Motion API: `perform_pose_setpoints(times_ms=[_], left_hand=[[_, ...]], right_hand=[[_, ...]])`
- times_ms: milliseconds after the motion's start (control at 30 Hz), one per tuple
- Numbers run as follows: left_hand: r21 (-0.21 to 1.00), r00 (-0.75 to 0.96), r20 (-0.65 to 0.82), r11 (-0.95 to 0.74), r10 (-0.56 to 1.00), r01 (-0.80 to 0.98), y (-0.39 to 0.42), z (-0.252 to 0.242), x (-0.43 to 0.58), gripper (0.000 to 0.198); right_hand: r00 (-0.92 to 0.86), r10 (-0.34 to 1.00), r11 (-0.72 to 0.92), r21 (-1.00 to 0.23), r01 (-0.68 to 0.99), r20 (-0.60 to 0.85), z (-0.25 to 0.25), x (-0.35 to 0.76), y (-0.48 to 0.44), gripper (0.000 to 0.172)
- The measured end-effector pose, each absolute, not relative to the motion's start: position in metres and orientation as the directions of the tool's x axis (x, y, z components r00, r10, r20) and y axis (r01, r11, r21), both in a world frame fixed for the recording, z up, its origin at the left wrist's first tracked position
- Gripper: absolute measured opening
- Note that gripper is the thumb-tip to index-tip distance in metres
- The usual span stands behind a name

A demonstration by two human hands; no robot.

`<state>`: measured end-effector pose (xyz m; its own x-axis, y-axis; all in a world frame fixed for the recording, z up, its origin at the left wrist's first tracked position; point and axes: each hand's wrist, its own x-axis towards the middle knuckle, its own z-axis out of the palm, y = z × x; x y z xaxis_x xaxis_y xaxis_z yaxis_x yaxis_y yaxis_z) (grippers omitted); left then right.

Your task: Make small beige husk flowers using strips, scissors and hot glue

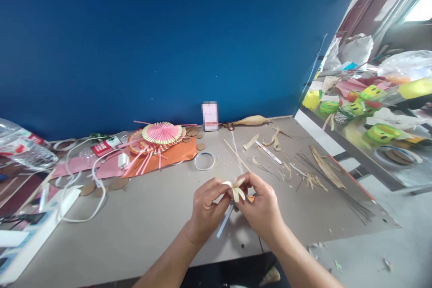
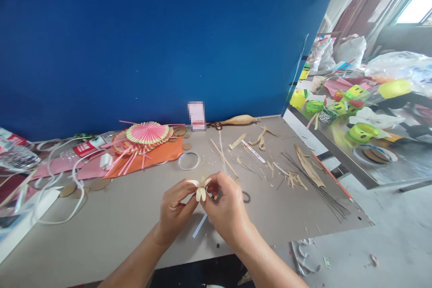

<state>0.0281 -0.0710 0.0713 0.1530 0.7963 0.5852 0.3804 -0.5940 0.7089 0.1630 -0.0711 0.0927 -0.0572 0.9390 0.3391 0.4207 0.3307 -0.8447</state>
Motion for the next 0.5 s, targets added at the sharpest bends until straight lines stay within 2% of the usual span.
perform_pose_setpoints(times_ms=[300,500], left_hand=[[0.696,0.121,0.606,-0.598,0.786,0.399,-0.0727,0.0724,0.0289,0.014],[0.604,0.159,0.686,-0.677,0.71,0.419,-0.0738,0.0745,0.028,0.014]], right_hand=[[-0.073,0.935,0.348,-0.865,0.362,0.346,0.0917,0.1644,-0.0727,0.007],[-0.109,0.943,0.332,-0.89,0.312,0.314,0.094,0.1658,-0.0746,0.009]])
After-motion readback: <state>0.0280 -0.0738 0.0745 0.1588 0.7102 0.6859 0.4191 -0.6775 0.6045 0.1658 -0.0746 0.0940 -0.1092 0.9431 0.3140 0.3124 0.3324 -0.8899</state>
